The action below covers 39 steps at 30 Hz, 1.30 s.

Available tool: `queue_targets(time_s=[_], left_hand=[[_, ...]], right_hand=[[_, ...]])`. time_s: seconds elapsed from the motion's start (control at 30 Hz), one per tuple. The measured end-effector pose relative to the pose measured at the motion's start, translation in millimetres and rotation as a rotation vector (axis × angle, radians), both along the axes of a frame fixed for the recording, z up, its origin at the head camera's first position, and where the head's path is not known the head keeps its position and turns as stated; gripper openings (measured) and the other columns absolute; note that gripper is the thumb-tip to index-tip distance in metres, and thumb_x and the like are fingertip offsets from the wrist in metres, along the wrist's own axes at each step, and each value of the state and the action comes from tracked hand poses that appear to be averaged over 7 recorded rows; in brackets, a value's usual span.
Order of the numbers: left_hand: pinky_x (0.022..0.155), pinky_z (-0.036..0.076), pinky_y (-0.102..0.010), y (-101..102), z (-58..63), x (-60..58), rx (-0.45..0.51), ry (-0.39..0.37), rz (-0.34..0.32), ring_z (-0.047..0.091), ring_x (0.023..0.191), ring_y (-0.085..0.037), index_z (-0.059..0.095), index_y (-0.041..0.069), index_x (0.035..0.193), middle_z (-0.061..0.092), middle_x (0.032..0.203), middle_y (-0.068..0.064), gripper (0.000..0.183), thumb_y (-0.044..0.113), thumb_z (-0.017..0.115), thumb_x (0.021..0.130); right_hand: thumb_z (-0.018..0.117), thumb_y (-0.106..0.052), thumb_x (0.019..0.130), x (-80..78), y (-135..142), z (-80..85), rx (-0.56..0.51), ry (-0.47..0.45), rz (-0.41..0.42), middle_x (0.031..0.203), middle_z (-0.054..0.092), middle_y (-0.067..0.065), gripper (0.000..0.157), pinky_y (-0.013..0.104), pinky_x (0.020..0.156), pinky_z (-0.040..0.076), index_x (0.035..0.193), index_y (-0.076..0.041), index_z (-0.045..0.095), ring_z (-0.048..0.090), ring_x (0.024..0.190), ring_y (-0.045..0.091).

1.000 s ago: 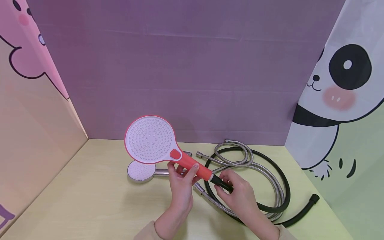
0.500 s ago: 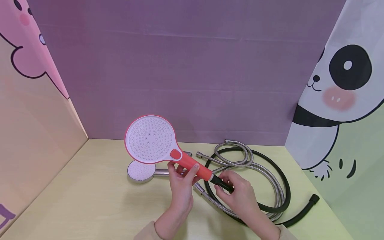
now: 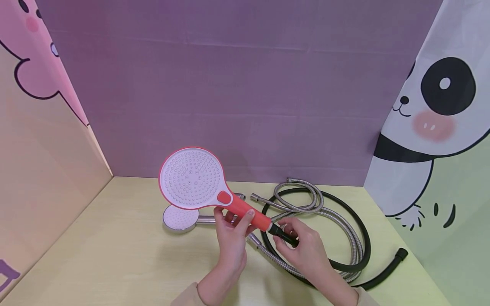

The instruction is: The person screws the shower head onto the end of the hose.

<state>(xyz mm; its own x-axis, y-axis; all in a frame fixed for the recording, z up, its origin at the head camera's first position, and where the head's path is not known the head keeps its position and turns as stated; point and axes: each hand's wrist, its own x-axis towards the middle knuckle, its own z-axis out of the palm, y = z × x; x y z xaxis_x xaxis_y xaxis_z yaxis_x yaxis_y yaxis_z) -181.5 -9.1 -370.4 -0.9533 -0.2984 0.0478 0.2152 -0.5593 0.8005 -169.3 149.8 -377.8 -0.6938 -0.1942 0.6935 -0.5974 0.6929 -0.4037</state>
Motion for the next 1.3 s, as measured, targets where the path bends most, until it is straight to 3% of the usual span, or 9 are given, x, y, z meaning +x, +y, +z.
queue_targets(time_s=[0.3,0.7,1.03,1.3], left_hand=[[0.076,0.058,-0.038,-0.1,0.9,0.4,-0.012,-0.004,-0.001,0.060,0.099,-0.027,0.033,0.015,0.130,0.053,0.116,-0.012,0.062,0.001,0.070,0.082],[0.075,0.058,-0.038,0.4,1.0,0.9,-0.005,-0.002,0.002,0.060,0.097,-0.027,0.033,0.016,0.129,0.053,0.114,-0.012,0.062,0.000,0.069,0.082],[0.076,0.058,-0.037,-1.8,-0.3,1.5,-0.023,-0.007,-0.008,0.060,0.100,-0.027,0.032,0.017,0.131,0.051,0.119,-0.015,0.062,0.003,0.069,0.083],[0.074,0.058,-0.036,-1.5,-0.9,1.8,-0.009,0.003,-0.009,0.061,0.097,-0.026,0.032,0.017,0.130,0.052,0.115,-0.012,0.062,0.000,0.069,0.082]], right_hand=[[0.087,-0.005,0.059,1.1,-2.8,1.5,0.039,-0.045,-0.071,0.071,0.060,-0.011,0.043,0.020,0.056,0.049,0.089,-0.015,0.058,0.052,0.062,0.000],[0.086,-0.004,0.060,0.8,-2.3,1.2,0.029,-0.024,-0.053,0.071,0.059,-0.012,0.042,0.018,0.055,0.049,0.087,-0.018,0.058,0.052,0.061,-0.003],[0.084,-0.007,0.061,-0.6,0.0,-0.5,0.041,0.043,-0.014,0.071,0.057,-0.012,0.035,0.015,0.054,0.046,0.086,-0.017,0.062,0.050,0.062,-0.003],[0.079,-0.010,0.066,-2.0,0.6,-0.8,0.037,0.087,0.018,0.071,0.056,-0.013,0.020,0.010,0.051,0.039,0.082,-0.016,0.067,0.046,0.059,-0.005]])
